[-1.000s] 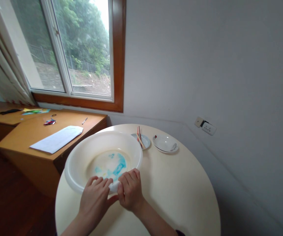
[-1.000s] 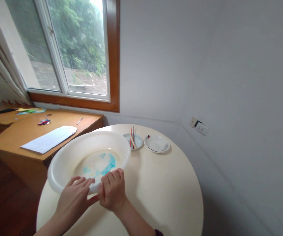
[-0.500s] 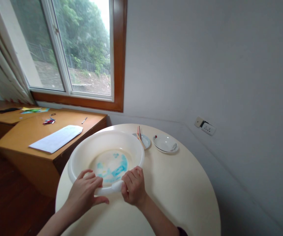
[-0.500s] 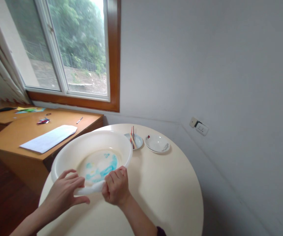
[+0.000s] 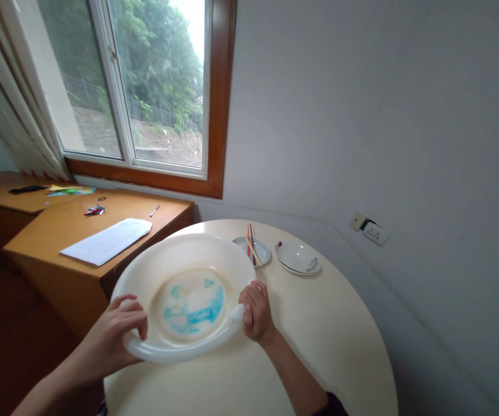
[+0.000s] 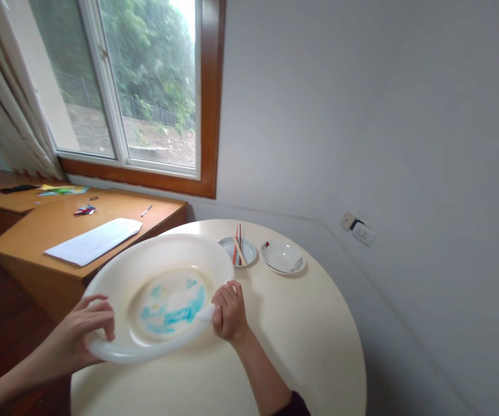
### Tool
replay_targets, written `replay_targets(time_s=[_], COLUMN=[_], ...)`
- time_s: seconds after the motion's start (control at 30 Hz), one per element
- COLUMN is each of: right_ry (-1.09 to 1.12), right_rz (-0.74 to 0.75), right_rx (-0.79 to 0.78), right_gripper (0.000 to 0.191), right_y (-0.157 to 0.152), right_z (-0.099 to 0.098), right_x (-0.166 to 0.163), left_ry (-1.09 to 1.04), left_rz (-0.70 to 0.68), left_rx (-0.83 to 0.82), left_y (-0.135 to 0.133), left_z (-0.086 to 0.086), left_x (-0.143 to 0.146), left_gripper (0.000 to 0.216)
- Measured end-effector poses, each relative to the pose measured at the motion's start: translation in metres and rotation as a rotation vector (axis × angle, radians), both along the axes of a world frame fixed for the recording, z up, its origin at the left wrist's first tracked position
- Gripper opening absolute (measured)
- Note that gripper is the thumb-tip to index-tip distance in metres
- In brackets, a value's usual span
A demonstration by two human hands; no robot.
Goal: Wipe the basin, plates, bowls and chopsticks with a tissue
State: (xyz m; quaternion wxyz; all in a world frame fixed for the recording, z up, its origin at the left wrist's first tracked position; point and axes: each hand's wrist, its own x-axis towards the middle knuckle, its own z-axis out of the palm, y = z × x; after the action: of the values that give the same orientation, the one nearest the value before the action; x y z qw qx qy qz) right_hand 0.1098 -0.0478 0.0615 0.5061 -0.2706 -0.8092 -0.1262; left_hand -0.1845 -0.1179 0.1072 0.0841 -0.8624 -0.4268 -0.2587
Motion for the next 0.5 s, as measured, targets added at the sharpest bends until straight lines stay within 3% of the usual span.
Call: replay_targets(time_s=[0.13,0.3,0.5], right_ry=[0.024,0.012,-0.040], right_rz=[-0.053,-0.127,-0.061], right_rx=[-0.017,-0.037,-0.059], right_gripper=[0.016,0.021,0.027], right_y=[-0.008,-0.023,-0.041], right_z=[-0.003,-0.002,-0.002], right_x=[-0.013,-0.028,-0.038], left_ry=[0.033,0.014,0.047], left_rz=[0.046,0.093,0.064], left_rx=[0.048,0.162,0.149], left_y=[-0.007,-0.016,-0.007], left_z=[-0.005,-0.015,-0.010], left_x=[0.010,0.048,0.080], left_gripper=[0.020,0.011,0.012])
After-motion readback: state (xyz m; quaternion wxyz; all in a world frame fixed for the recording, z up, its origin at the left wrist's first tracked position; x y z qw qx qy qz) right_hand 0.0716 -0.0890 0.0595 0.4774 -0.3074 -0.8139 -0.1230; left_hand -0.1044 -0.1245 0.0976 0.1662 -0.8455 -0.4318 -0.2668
